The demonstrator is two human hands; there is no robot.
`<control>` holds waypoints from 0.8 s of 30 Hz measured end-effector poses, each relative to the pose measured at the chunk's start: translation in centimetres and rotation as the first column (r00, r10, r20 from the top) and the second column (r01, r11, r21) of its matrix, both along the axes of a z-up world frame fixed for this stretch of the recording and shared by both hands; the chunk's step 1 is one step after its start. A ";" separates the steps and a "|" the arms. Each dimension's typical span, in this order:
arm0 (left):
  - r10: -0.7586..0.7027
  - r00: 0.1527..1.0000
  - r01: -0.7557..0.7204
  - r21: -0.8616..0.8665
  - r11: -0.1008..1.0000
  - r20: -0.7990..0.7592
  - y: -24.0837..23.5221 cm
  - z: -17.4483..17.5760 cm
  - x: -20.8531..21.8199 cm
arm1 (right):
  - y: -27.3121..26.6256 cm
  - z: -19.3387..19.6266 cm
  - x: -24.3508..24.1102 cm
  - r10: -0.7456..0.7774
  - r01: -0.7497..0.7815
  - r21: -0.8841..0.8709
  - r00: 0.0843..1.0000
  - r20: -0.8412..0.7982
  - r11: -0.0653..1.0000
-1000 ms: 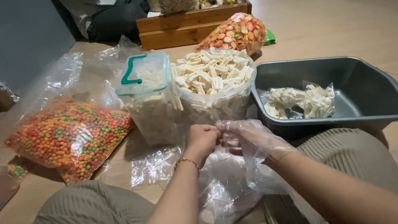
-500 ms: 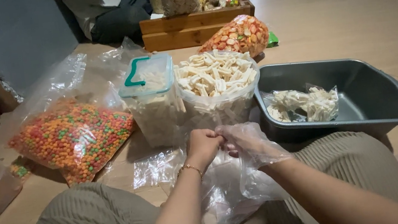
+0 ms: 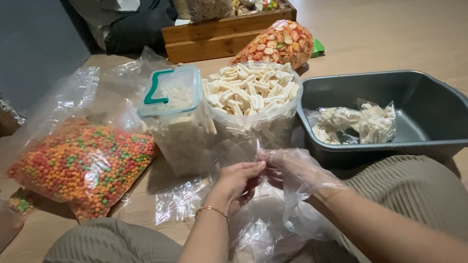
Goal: The person sits on the floor and repeatedly scoops white stick-shaped snacks from a large container into small clear plastic bags. They then place the filled bags into a nearby gray bin. The workspace includes additional snack containers and a bag of colorful round candies.
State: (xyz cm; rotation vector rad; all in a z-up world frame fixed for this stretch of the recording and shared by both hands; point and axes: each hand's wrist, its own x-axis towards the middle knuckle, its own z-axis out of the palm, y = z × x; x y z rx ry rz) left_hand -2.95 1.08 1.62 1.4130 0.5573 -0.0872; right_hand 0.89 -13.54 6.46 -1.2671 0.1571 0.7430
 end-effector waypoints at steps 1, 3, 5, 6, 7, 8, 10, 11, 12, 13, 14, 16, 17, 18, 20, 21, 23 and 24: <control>0.011 1.000 -0.011 -0.065 0.998 -0.006 0.0 0.0 -0.2 | -0.1 -0.1 0.1 -0.003 0.004 -0.023 1.000 0.025 1.000; 0.021 1.000 -0.022 -0.129 0.991 -0.011 0.1 0.1 -0.4 | -0.1 -0.4 0.5 -0.006 0.009 -0.046 0.999 0.052 0.999; 0.052 0.998 -0.047 -0.237 0.970 0.017 0.2 0.0 -0.6 | 0.0 -0.9 1.0 -0.014 0.014 0.009 0.999 0.032 1.000; 0.053 0.998 -0.047 -0.237 0.970 0.017 0.3 -0.6 -0.1 | 0.1 -1.3 1.1 -0.014 0.014 0.009 0.999 0.032 1.000; 0.070 0.997 -0.059 -0.280 0.958 0.029 0.5 -1.3 0.4 | 0.2 -1.7 1.3 -0.005 0.005 0.008 0.999 0.049 1.000; 0.086 0.995 -0.069 -0.323 0.944 0.040 0.6 -1.9 0.9 | 0.3 -2.2 1.4 0.003 -0.003 0.007 0.998 0.066 1.000; 0.114 0.993 -0.094 -0.341 0.935 0.039 0.7 -1.2 0.0 | 0.1 -1.6 1.0 0.007 -0.007 -0.010 0.998 0.064 1.000; 0.142 0.989 -0.119 -0.360 0.925 0.037 0.7 -0.9 -0.4 | 0.0 -1.3 0.7 0.012 -0.010 -0.027 0.998 0.062 1.000; 0.143 0.989 -0.120 -0.359 0.926 0.038 0.8 -1.3 0.0 | 0.0 -0.8 0.4 0.012 -0.010 -0.027 0.998 0.062 1.000; 0.115 0.993 -0.099 -0.321 0.942 0.033 0.9 -1.7 0.5 | 0.0 -0.3 0.0 0.035 -0.032 -0.040 0.996 0.076 0.999; 0.089 0.996 -0.077 -0.283 0.956 0.026 1.0 -2.1 0.9 | 0.0 0.2 -0.4 0.059 -0.054 -0.055 0.994 0.089 0.997; 0.049 0.997 -0.038 -0.169 0.985 0.057 1.5 -3.6 1.7 | -0.3 -2.3 1.8 0.069 -0.056 -0.105 0.990 0.125 0.993; 0.005 0.997 0.000 -0.051 0.999 0.082 1.8 -4.4 2.1 | -0.4 -3.5 2.9 0.080 -0.055 -0.155 0.984 0.161 0.986; 0.005 0.997 -0.001 -0.052 0.999 0.082 2.1 -5.8 3.6 | -0.5 -2.7 2.1 0.081 -0.056 -0.155 0.984 0.161 0.986; 0.008 0.998 -0.029 0.298 0.954 0.070 2.7 -8.7 6.6 | -0.7 -1.0 0.5 0.124 -0.090 -0.180 0.975 0.187 0.979; 0.007 0.998 -0.027 0.298 0.954 0.069 1.8 -6.6 5.3 | -0.8 -1.4 0.8 0.122 -0.089 -0.179 0.975 0.186 0.980; -0.088 0.996 0.055 0.708 0.704 0.011 0.2 -2.4 2.6 | -0.7 -2.2 1.4 0.209 -0.107 -0.352 0.942 0.264 0.930; -0.087 0.996 0.053 0.708 0.705 0.012 -0.1 -1.9 2.3 | -0.9 -2.1 1.2 0.210 -0.108 -0.353 0.941 0.265 0.929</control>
